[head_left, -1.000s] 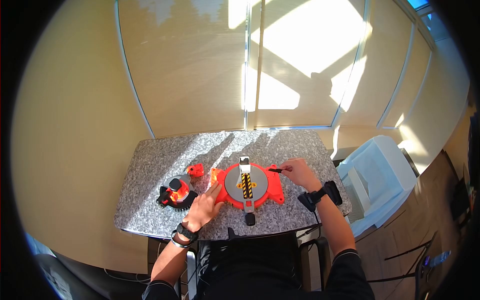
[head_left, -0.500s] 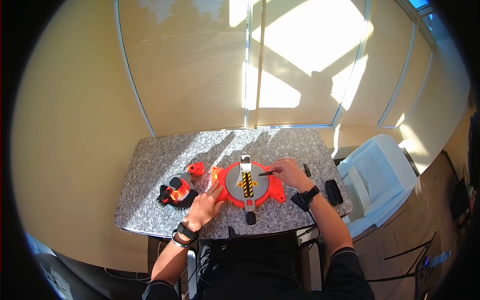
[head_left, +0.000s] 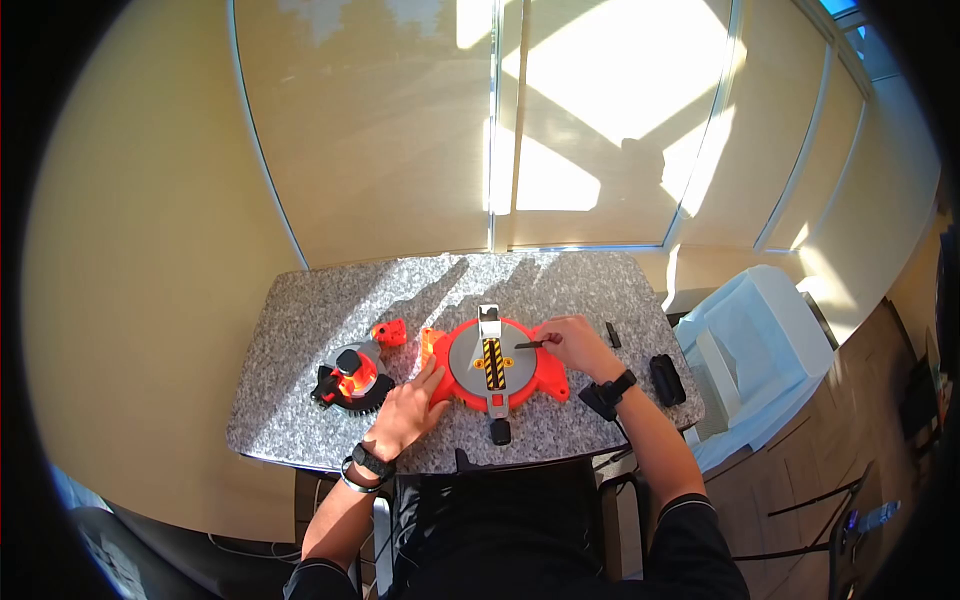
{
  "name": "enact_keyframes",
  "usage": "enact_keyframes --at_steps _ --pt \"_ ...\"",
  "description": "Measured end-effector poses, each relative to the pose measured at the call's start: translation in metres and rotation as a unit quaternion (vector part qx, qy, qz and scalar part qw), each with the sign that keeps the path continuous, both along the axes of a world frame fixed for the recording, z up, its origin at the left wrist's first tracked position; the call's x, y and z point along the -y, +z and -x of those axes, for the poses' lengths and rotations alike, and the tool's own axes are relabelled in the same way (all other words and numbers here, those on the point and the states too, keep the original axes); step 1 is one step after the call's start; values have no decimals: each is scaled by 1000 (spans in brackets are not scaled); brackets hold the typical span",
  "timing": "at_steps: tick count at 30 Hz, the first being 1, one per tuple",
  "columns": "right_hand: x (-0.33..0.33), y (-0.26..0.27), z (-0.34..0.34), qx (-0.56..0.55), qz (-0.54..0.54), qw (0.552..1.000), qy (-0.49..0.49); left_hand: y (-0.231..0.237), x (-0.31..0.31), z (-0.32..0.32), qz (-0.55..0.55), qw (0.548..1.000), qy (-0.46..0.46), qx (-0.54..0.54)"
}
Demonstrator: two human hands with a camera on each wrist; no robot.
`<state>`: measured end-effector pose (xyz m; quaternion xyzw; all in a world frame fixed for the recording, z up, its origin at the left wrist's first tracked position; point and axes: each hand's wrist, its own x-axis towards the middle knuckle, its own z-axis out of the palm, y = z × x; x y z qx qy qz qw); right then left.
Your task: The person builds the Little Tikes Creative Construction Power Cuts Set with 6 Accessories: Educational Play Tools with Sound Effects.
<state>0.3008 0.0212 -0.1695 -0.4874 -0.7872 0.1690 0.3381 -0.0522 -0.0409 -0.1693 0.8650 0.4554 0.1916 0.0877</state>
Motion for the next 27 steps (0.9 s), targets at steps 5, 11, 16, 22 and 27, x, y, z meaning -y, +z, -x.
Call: enact_keyframes --at_steps 5,11,16,22,27 --pt "-1 -4 -1 41 -23 999 -8 -1 1 -1 12 1000 3 -3" --pt "-1 -4 0 42 -16 999 -7 -2 0 -1 11 1000 -2 -4" --pt "3 1 1 30 -13 999 -3 0 3 -1 9 1000 -7 -9" --pt "4 -3 1 16 -28 999 0 -1 3 3 25 999 -20 14" --pt "6 3 -5 -30 9 999 8 6 5 6 52 998 -26 27"
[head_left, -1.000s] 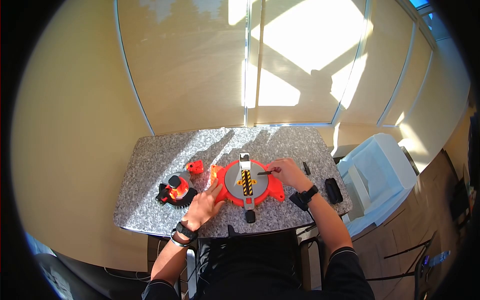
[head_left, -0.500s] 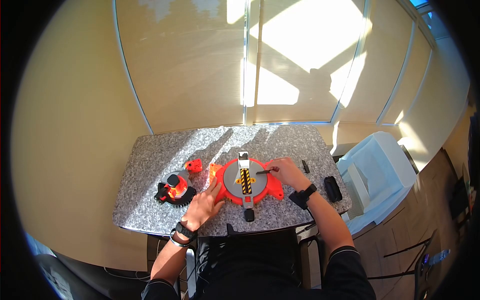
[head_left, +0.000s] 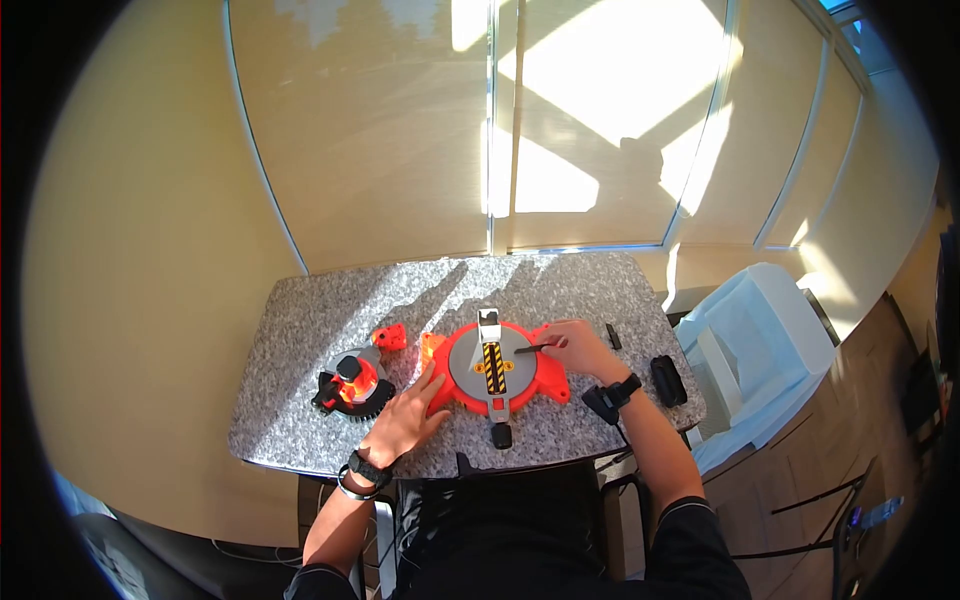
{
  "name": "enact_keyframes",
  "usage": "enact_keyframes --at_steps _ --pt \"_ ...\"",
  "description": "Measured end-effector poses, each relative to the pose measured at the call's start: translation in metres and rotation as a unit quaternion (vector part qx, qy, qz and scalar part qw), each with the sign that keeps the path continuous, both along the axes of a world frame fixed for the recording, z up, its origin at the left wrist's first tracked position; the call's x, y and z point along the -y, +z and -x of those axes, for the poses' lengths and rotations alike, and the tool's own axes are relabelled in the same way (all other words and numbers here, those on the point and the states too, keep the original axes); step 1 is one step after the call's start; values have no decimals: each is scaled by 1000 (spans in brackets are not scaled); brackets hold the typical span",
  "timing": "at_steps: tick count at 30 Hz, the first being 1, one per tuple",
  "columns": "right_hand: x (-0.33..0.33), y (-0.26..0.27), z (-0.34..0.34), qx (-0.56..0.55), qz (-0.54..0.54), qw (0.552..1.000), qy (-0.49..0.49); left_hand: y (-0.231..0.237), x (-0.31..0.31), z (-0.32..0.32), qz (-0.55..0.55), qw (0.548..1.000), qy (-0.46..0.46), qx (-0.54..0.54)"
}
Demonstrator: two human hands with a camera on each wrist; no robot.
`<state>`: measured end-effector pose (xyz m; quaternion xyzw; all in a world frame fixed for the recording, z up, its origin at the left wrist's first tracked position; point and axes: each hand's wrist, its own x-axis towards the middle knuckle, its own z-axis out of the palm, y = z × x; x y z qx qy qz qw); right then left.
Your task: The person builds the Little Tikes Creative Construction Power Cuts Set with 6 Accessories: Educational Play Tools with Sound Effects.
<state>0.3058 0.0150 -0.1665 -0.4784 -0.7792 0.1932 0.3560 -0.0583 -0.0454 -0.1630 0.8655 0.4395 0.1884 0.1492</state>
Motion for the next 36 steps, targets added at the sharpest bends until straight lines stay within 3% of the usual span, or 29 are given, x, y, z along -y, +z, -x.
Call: enact_keyframes --at_steps 2,6,9,11,18,20,23,30,36 --pt "2 7 -10 -40 65 996 -43 2 1 2 8 1000 0 4" --pt "-11 4 -50 -40 75 992 -96 6 2 7 -4 1000 12 14" --pt "-25 -12 -89 13 60 985 -163 7 0 11 -7 999 17 28" --pt "-42 -38 -118 102 -15 966 -238 7 -1 12 -7 999 19 42" --pt "-51 -55 -134 147 17 936 -318 19 3 9 -39 995 19 89" --pt "-50 -54 -129 207 29 909 -361 22 4 8 -43 995 19 92" --pt "-52 -53 -128 205 109 903 -362 25 4 9 -53 994 17 96" --pt "-56 -63 -132 212 105 902 -360 29 6 9 -69 991 20 114" --pt "-38 -42 -125 141 141 925 -324 36 9 5 -69 991 22 111"
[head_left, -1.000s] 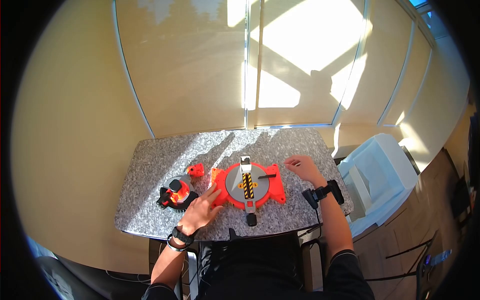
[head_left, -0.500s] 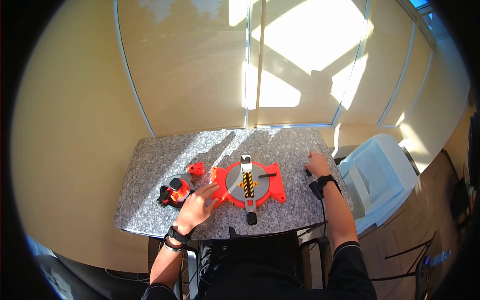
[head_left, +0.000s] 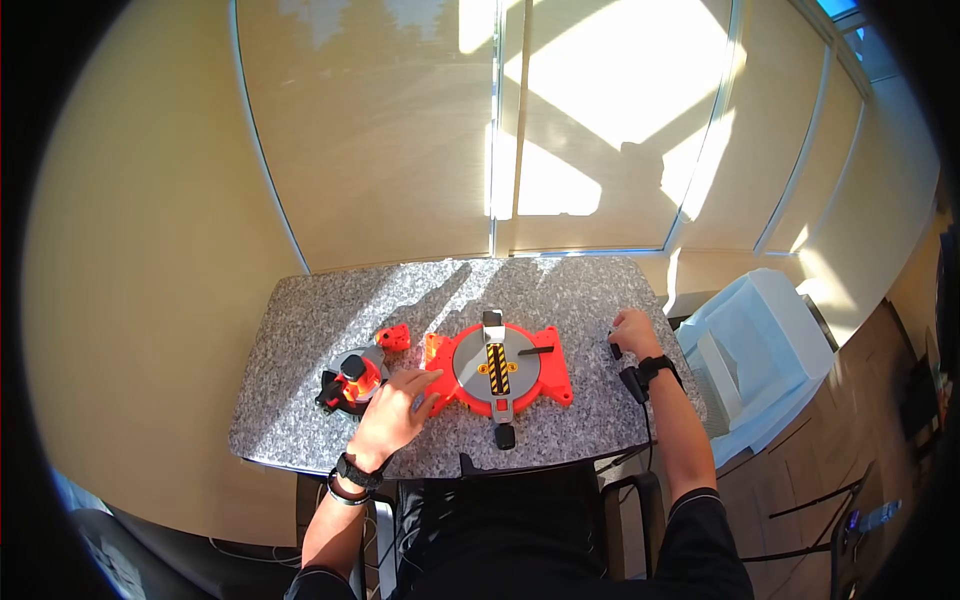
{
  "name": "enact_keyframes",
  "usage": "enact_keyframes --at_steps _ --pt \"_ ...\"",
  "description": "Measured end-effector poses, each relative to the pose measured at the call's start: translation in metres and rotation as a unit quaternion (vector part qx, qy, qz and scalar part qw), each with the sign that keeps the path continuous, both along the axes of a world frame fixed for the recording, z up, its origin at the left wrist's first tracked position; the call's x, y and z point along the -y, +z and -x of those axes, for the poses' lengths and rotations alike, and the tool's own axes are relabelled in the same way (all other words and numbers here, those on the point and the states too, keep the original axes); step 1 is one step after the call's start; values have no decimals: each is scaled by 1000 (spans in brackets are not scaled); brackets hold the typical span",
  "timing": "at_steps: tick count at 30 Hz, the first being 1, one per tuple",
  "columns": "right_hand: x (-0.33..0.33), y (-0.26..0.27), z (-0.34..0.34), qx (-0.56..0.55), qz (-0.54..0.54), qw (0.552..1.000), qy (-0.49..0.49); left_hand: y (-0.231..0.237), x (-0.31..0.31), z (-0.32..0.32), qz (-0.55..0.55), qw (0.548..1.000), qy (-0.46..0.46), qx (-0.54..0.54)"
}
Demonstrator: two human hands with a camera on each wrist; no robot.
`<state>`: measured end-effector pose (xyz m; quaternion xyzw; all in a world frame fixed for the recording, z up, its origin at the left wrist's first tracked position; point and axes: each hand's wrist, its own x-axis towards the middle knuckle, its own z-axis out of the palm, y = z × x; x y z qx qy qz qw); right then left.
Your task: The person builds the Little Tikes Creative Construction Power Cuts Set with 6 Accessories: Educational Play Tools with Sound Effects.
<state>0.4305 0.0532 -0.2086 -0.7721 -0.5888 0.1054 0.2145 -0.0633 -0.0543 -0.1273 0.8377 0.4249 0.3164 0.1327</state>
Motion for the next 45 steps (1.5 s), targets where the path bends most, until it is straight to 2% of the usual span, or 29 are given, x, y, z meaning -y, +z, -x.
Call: enact_keyframes --at_steps 2,9,11,16,18,21,27,35,40,42,43,45 --pt "10 5 9 -4 -53 998 19 4 1 -3 3 1000 0 0" --pt "41 54 69 -85 -78 992 49 12 -4 -15 -35 999 -32 -2" --pt "45 54 83 -113 -156 972 135 11 -8 -19 -38 999 -36 -5" --pt "74 85 134 -181 -141 959 165 18 -9 -32 -44 998 -52 -10" --pt "78 86 147 -245 -147 934 215 18 -11 -35 -50 997 -52 -13" --pt "87 88 164 -270 -151 917 251 20 -13 -40 -62 997 -46 -9" --pt "97 93 190 -262 -155 900 312 20 -18 -46 -83 995 -52 24" --pt "101 97 204 -282 -145 892 322 10 -29 -43 -49 991 -89 82" --pt "99 88 194 -268 -179 888 329 4 -46 -33 -45 996 -50 65" --pt "96 78 183 -155 -209 906 335 0 -52 -28 -39 997 -28 60" --pt "95 74 177 -155 -210 905 336 -1 -55 -27 -32 998 -8 56" --pt "96 66 167 -76 -168 924 335 -5 -61 -25 -5 999 10 51"
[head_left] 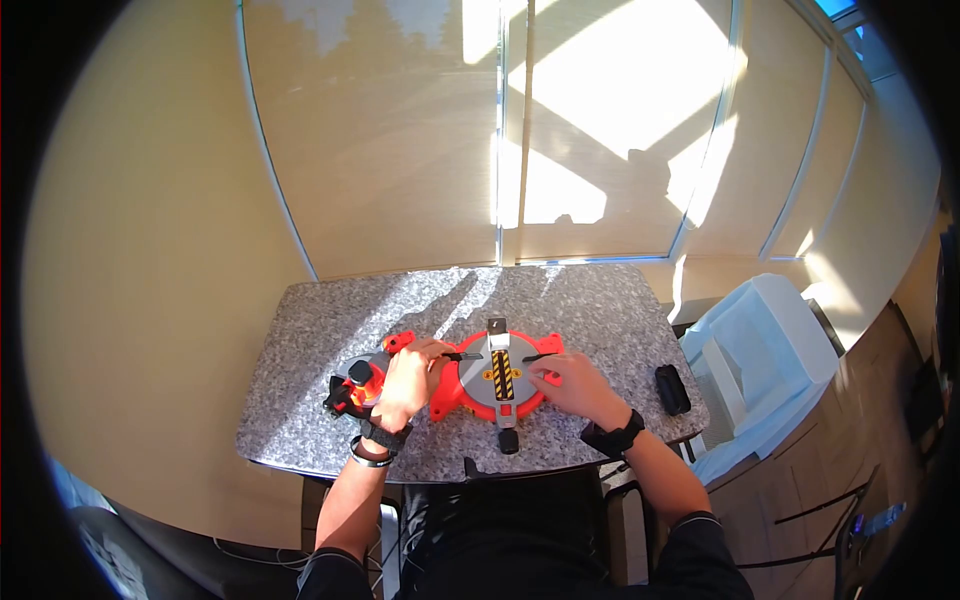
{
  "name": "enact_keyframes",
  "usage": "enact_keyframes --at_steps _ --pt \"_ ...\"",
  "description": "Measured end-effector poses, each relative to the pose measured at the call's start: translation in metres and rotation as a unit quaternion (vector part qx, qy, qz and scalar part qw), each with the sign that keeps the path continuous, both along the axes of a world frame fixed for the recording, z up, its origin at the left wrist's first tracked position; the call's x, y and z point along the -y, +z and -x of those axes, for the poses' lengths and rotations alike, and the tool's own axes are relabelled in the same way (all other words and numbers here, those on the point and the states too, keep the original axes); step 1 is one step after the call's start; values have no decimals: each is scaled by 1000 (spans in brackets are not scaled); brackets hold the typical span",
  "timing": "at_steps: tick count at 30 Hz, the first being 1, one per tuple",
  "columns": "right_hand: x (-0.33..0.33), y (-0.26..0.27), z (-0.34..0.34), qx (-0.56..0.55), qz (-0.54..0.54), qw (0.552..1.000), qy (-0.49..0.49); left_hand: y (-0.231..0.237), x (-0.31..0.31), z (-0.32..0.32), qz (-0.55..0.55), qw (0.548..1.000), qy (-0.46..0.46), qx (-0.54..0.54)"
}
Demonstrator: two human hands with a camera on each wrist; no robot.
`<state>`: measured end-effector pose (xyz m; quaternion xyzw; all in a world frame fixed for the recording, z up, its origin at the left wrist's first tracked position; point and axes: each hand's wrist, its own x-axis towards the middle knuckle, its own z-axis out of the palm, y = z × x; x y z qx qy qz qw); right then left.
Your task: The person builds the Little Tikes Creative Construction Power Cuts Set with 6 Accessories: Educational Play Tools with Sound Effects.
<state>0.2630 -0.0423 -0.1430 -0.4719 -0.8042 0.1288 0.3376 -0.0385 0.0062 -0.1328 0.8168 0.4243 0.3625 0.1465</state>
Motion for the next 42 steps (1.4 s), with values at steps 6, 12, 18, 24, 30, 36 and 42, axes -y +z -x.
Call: enact_keyframes --at_steps 6,12,18,24,30,36,42 --pt "5 -18 -16 45 13 999 2 -25 -17 3 4 999 29 -34" --pt "14 -24 -19 48 7 999 -8 -34 -21 5 -2 999 33 -16" --pt "19 -26 -17 54 -1 998 -18 -37 -21 4 -6 1000 11 7" --pt "20 -28 -17 60 -13 998 -18 -43 -24 3 -5 1000 23 4" --pt "20 -29 -17 67 -9 997 -20 -48 -24 2 -53 998 31 -21" --pt "22 -28 -16 76 -15 997 -24 -53 -23 3 -41 998 33 -25" --pt "24 -27 -15 82 -13 996 -31 -51 -19 1 -52 996 35 -63"
